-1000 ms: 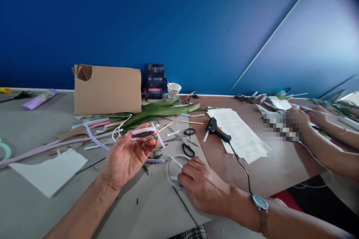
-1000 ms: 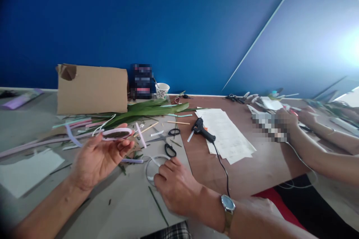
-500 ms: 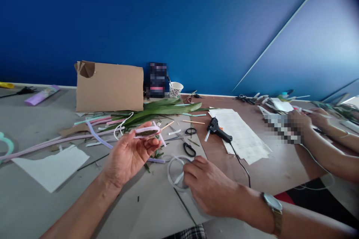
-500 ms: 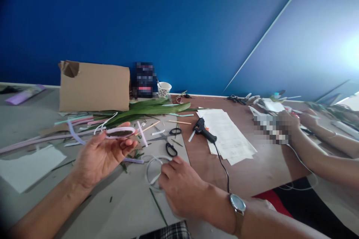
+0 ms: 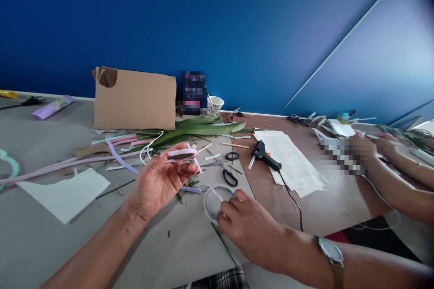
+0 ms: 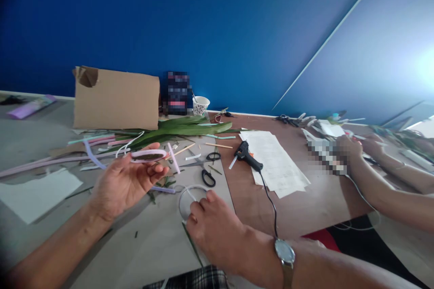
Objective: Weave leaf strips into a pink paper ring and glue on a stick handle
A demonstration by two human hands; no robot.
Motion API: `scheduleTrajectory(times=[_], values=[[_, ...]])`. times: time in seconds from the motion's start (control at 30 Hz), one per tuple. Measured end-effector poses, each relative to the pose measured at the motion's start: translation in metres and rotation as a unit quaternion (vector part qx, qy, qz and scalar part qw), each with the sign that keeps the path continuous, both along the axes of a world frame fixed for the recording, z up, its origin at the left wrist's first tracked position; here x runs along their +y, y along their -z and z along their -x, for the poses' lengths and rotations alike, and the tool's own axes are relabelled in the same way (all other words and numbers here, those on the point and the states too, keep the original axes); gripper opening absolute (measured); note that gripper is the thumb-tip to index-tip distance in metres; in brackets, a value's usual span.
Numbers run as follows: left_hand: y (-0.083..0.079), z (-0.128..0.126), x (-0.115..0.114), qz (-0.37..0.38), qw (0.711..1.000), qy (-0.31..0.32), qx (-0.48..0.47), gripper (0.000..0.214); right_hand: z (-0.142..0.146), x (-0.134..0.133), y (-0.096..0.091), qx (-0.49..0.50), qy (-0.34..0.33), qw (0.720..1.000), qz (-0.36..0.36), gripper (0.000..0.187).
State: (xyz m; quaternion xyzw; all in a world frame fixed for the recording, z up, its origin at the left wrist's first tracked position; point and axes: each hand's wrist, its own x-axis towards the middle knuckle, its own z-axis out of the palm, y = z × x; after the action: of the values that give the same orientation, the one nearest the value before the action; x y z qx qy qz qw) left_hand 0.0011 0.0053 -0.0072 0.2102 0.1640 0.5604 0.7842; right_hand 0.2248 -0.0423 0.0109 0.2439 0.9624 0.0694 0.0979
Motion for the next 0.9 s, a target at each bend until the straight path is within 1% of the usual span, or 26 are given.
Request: scheduleTrajectory(times=[0.13,0.23,0.33,0.4,0.47,0.53,0.57,0.6,0.63,0.67,0.7,0.73,0.8,0.83,0.87,0.9], values=[[0.001,-0.001,0.0,-0.006,1.0,0.001,0.005,0.032,0.0,-0.01,0.006,0.008,0.012,0.999,-0.031,0.015],[0.002,-0.002,-0.002,-0.013,1.0,0.004,0.011,0.032,0.001,-0.018,0.01,0.014,0.04,0.997,-0.065,0.02],[0.001,-0.002,-0.003,-0.016,1.0,0.0,0.018,0.033,0.0,-0.025,0.014,0.033,0.076,0.992,-0.099,0.029],[0.001,-0.002,-0.003,-0.014,1.0,-0.002,0.018,0.033,-0.001,-0.028,0.013,0.054,0.086,0.989,-0.107,0.037],[0.001,-0.002,-0.002,-0.007,1.0,-0.003,0.013,0.033,-0.004,-0.028,0.006,0.084,0.094,0.989,-0.078,0.046],[0.002,-0.002,-0.001,0.001,1.0,-0.009,0.011,0.033,-0.009,-0.023,-0.009,0.131,0.127,0.983,-0.011,0.054],[0.002,-0.002,-0.001,0.005,1.0,-0.014,0.013,0.033,-0.012,-0.017,-0.019,0.168,0.155,0.973,0.02,0.058],[0.002,-0.002,-0.001,0.007,1.0,-0.021,0.017,0.034,-0.014,-0.009,-0.029,0.219,0.184,0.958,0.037,0.056],[0.001,-0.003,-0.001,0.006,0.999,-0.028,0.021,0.034,-0.016,0.001,-0.039,0.282,0.205,0.936,0.04,0.051],[0.0,-0.003,-0.002,0.004,0.999,-0.035,0.024,0.035,-0.017,0.012,-0.048,0.359,0.228,0.905,0.037,0.044],[-0.001,-0.003,-0.002,-0.001,0.999,-0.042,0.024,0.035,-0.016,0.024,-0.055,0.433,0.253,0.863,0.052,0.036],[-0.002,-0.002,-0.003,-0.006,0.999,-0.043,0.025,0.036,-0.014,0.036,-0.06,0.493,0.277,0.82,0.09,0.029],[-0.004,0.0,-0.005,-0.023,0.999,-0.022,0.004,0.04,-0.002,0.058,-0.062,0.583,0.312,0.725,0.19,0.022],[-0.004,0.002,-0.006,-0.031,0.999,-0.005,-0.015,0.043,0.006,0.066,-0.059,0.609,0.311,0.686,0.248,0.022],[-0.005,0.004,-0.006,-0.034,0.999,0.011,-0.035,0.045,0.016,0.072,-0.055,0.635,0.299,0.65,0.291,0.022],[-0.005,0.007,-0.006,-0.037,0.998,0.018,-0.052,0.047,0.027,0.075,-0.05,0.645,0.288,0.624,0.334,0.021]])
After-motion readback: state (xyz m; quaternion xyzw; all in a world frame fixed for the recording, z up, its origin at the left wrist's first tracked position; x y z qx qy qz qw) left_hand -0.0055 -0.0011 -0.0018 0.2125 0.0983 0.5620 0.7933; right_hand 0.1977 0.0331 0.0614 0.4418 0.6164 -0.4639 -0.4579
